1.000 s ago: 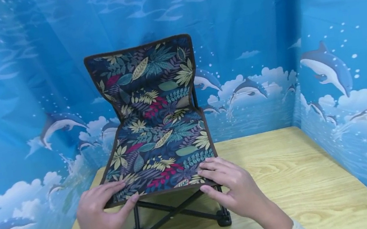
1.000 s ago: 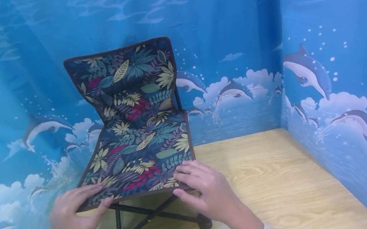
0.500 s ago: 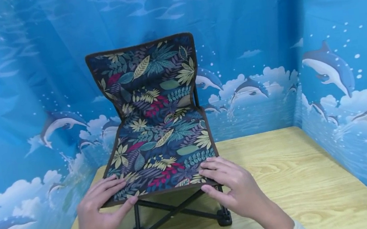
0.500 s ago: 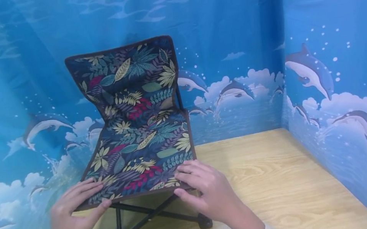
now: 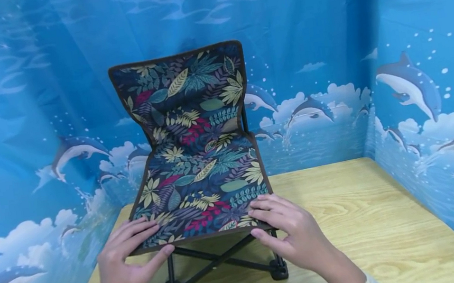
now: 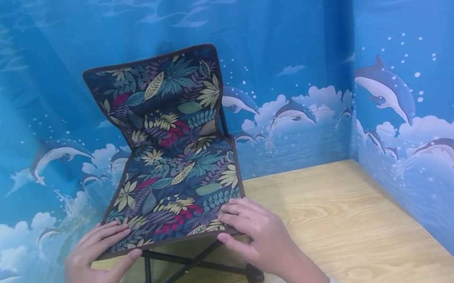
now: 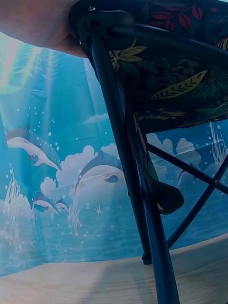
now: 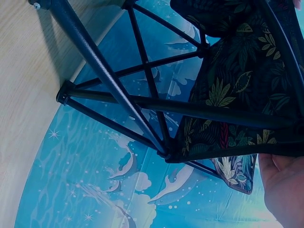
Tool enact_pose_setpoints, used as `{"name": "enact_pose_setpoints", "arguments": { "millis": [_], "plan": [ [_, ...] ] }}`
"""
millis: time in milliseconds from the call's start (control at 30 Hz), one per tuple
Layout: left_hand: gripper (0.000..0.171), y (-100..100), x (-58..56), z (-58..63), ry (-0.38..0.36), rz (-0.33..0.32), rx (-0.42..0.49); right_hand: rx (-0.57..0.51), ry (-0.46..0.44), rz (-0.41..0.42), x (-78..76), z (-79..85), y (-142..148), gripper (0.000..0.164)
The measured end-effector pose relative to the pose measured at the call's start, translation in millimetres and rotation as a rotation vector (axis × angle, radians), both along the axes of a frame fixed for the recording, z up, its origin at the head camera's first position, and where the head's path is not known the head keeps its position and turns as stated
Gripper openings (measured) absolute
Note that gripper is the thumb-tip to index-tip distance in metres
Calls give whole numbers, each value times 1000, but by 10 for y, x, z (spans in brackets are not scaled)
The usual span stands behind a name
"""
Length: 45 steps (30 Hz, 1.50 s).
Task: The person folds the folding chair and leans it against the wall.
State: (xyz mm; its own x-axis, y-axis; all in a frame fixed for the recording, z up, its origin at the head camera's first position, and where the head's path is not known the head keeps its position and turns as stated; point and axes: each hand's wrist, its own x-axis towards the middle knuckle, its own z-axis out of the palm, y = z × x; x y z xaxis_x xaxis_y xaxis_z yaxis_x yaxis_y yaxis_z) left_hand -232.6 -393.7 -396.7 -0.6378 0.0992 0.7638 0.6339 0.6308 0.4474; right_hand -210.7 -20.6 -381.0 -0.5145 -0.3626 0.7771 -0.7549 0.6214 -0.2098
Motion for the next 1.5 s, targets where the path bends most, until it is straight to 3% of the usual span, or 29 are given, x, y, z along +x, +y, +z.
{"name": "enact_pose_setpoints", "arguments": {
  "millis": [333, 600, 967, 1500],
  "plan": [
    [49, 12, -48, -46, 98, -8, 11, 1, -4, 2, 1, -2, 2, 32],
    [49, 10, -32, -48, 67, 22, 3, 0, -15, -1, -2, -13, -17, 33],
    [46, 76, -55, -39, 134, 32, 12, -25, -52, 3, 14, -11, -44, 33],
    [39, 159, -47, 24, 124, 52, 10, -75, -79, 24, 20, 9, -127, 29]
  ]
}}
